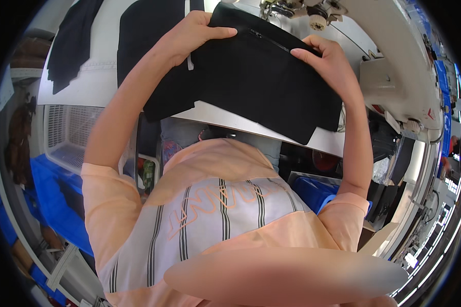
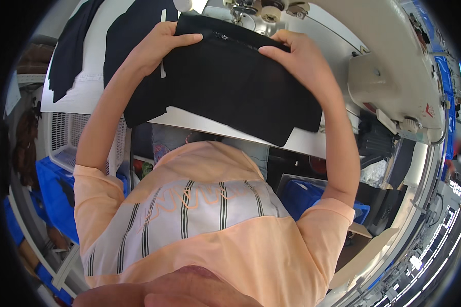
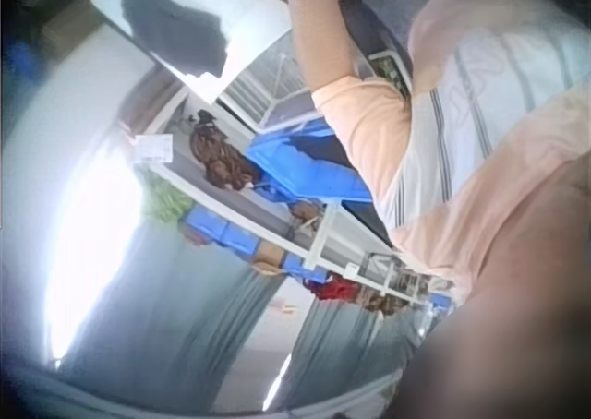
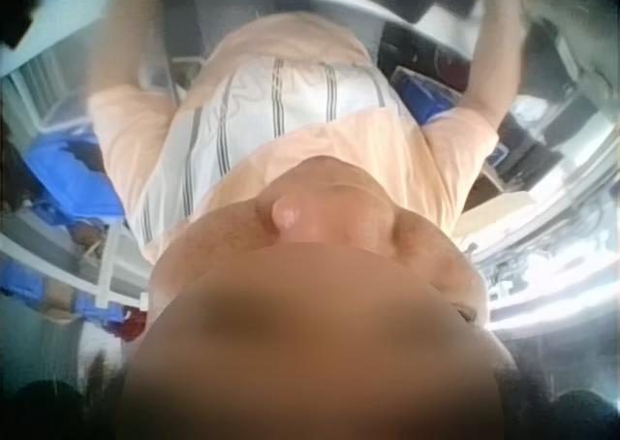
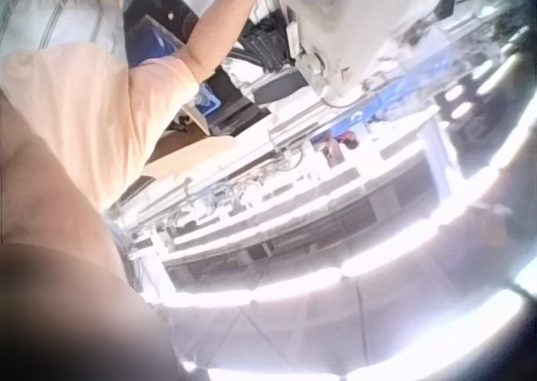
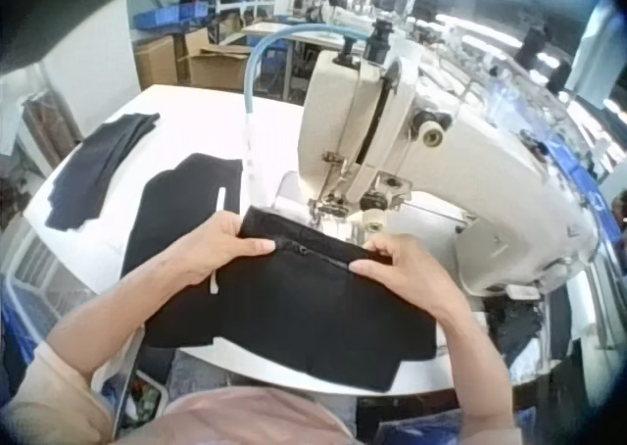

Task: Sewing a zipper into a piece of black fabric using an industrial sewing machine.

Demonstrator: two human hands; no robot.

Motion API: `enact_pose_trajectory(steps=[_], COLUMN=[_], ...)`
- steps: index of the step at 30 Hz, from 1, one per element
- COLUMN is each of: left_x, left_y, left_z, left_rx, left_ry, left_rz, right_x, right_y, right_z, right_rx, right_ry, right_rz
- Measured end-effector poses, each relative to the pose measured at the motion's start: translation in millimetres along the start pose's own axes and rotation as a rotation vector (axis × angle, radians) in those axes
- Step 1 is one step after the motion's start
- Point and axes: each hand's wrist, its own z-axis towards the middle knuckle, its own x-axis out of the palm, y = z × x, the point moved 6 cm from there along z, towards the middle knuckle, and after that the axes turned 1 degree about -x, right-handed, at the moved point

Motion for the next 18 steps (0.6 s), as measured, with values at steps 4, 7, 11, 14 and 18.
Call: enact_pose_trajectory(steps=[4, 7, 11, 14, 18], left_x=[-15.9, -17.5, -16.3, -15.8, -14.5], left_y=[-0.9, -2.0, -3.2, -3.1, -6.4], left_z=[20.5, 25.1, 26.5, 28.9, 26.0], left_rx=[-0.033, 0.002, -0.089, -0.050, -0.037], left_ry=[-0.065, -0.072, -0.023, -0.017, -0.006], left_rz=[0.065, 0.026, -0.060, -0.036, -0.034], right_x=[-16.4, -14.4, -9.8, -7.5, -5.8], right_y=[-28.0, -29.6, -37.5, -37.3, -36.5], right_z=[27.8, 32.7, 31.1, 33.1, 34.1], right_rx=[0.084, 0.000, 0.040, 0.038, 0.021], right_ry=[0.072, 0.053, -0.016, -0.074, -0.102], right_rz=[0.028, 0.041, 0.010, 0.040, 0.041])
